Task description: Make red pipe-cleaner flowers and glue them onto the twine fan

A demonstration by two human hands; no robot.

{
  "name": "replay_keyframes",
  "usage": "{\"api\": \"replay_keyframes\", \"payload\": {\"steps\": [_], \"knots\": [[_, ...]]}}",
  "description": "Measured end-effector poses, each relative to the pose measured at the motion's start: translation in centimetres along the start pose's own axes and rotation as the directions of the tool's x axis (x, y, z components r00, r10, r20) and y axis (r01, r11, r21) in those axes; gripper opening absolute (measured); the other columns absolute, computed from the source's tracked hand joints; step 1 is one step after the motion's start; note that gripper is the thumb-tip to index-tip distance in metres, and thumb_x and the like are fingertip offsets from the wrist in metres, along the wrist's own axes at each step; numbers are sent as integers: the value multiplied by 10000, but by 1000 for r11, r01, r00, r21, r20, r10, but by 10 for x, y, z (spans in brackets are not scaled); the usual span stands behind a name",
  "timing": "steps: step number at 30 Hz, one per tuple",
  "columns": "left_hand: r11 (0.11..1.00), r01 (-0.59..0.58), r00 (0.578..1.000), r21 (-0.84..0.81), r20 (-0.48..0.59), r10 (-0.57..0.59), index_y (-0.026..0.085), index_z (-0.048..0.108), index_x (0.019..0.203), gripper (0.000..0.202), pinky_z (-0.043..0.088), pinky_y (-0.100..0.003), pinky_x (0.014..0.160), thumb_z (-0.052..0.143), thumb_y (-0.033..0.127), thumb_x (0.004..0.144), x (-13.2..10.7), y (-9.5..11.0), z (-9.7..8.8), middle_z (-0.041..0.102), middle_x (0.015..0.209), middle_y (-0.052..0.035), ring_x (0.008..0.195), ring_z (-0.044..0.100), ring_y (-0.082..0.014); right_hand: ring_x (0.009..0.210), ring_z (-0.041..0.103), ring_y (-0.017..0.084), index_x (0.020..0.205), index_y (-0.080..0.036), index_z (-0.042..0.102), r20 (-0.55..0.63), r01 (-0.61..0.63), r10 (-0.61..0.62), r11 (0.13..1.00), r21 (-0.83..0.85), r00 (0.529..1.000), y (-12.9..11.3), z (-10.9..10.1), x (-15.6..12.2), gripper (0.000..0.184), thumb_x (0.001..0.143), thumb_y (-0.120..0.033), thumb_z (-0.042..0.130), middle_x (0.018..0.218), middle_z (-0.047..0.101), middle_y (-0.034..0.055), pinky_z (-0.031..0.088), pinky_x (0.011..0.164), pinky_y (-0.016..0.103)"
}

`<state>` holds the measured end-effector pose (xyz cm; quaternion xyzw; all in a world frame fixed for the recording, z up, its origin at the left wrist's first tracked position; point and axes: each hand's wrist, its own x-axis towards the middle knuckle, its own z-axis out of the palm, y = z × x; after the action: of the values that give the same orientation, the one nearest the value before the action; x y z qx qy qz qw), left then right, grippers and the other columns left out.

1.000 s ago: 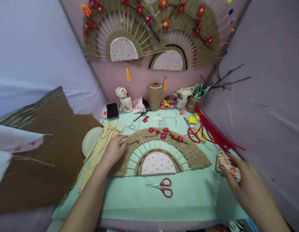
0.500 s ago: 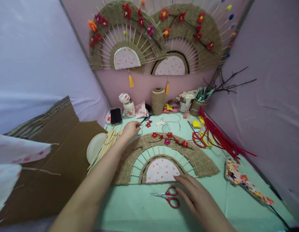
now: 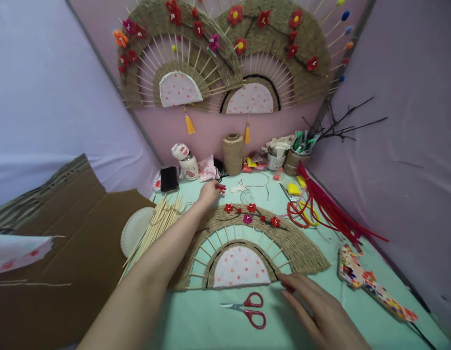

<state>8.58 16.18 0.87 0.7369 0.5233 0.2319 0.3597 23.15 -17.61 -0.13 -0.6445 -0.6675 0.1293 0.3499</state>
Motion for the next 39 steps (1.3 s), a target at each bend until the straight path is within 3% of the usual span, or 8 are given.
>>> {"api": "replay_keyframes", "payload": {"steps": [4, 7, 9, 12, 19, 25, 34, 39], "knots": [[983, -1, 998, -183, 62, 13, 148, 615, 887, 150, 514, -286, 679, 625, 194, 744, -61, 20, -14, 690, 843, -72, 705, 644, -148, 851, 677, 178, 997, -251, 664, -29, -96, 103, 977, 191, 994, -18, -1, 27, 194, 897, -306, 507, 939, 715, 47, 545, 729, 253], [830, 111, 977, -546, 215, 11, 156, 604, 849, 234, 529, -287, 680, 718, 248, 666, -120, 27, -16, 674, 806, -42, 689, 644, -138, 831, 672, 190, 957, -218, 669, -78, -192, 231, 921, 339, 970, -31, 12, 55, 203, 874, -327, 519, 941, 713, 65, 541, 715, 276], [797, 131, 978, -590, 206, -8, 157, 604, 829, 248, 528, -280, 690, 735, 244, 637, -152, 24, -11, 669, 806, -31, 692, 638, -130, 804, 666, 192, 985, -194, 658, -95, -220, 286, 876, 430, 953, -38, 29, 72, 228, 855, -332, 530, 916, 710, 72, 536, 706, 291], [823, 130, 987, -552, 147, -57, 152, 610, 808, 232, 517, -268, 663, 730, 240, 629, -178, 14, -3, 671, 784, -31, 680, 633, -135, 776, 658, 188, 968, -189, 657, -43, -245, 310, 823, 513, 950, -45, 57, 87, 219, 832, -318, 542, 887, 710, 65, 520, 708, 302], [853, 122, 992, -508, 80, -95, 150, 663, 789, 148, 510, -265, 652, 654, 254, 684, -197, -6, -6, 683, 756, -41, 694, 638, -152, 632, 621, 170, 891, -191, 681, 7, -297, 356, 770, 565, 935, -47, 88, 85, 212, 815, -322, 533, 717, 691, 29, 486, 618, 285], [937, 35, 998, -347, -33, -50, 162, 687, 778, 127, 490, -254, 650, 627, 215, 680, -202, -12, -7, 703, 765, -42, 702, 646, -155, 655, 634, 173, 836, -195, 695, -54, -254, 319, 837, 485, 946, -55, 89, 83, 185, 783, -297, 550, 751, 711, 35, 484, 636, 279], [946, 11, 995, -323, -87, -41, 179, 690, 714, 74, 472, -252, 645, 631, 197, 673, -202, -17, 2, 696, 723, -30, 684, 635, -153, 634, 641, 176, 847, -185, 693, -46, -272, 319, 868, 416, 947, -59, 92, 81, 198, 800, -275, 523, 763, 723, 42, 477, 611, 276], [950, -16, 996, -313, -84, -11, 196, 708, 737, 94, 460, -262, 654, 623, 192, 696, -202, -18, 8, 704, 733, -32, 691, 631, -167, 641, 625, 179, 784, -202, 683, -69, -254, 283, 926, 278, 957, -53, 94, 81, 184, 806, -244, 505, 730, 710, 33, 443, 615, 275]]}}
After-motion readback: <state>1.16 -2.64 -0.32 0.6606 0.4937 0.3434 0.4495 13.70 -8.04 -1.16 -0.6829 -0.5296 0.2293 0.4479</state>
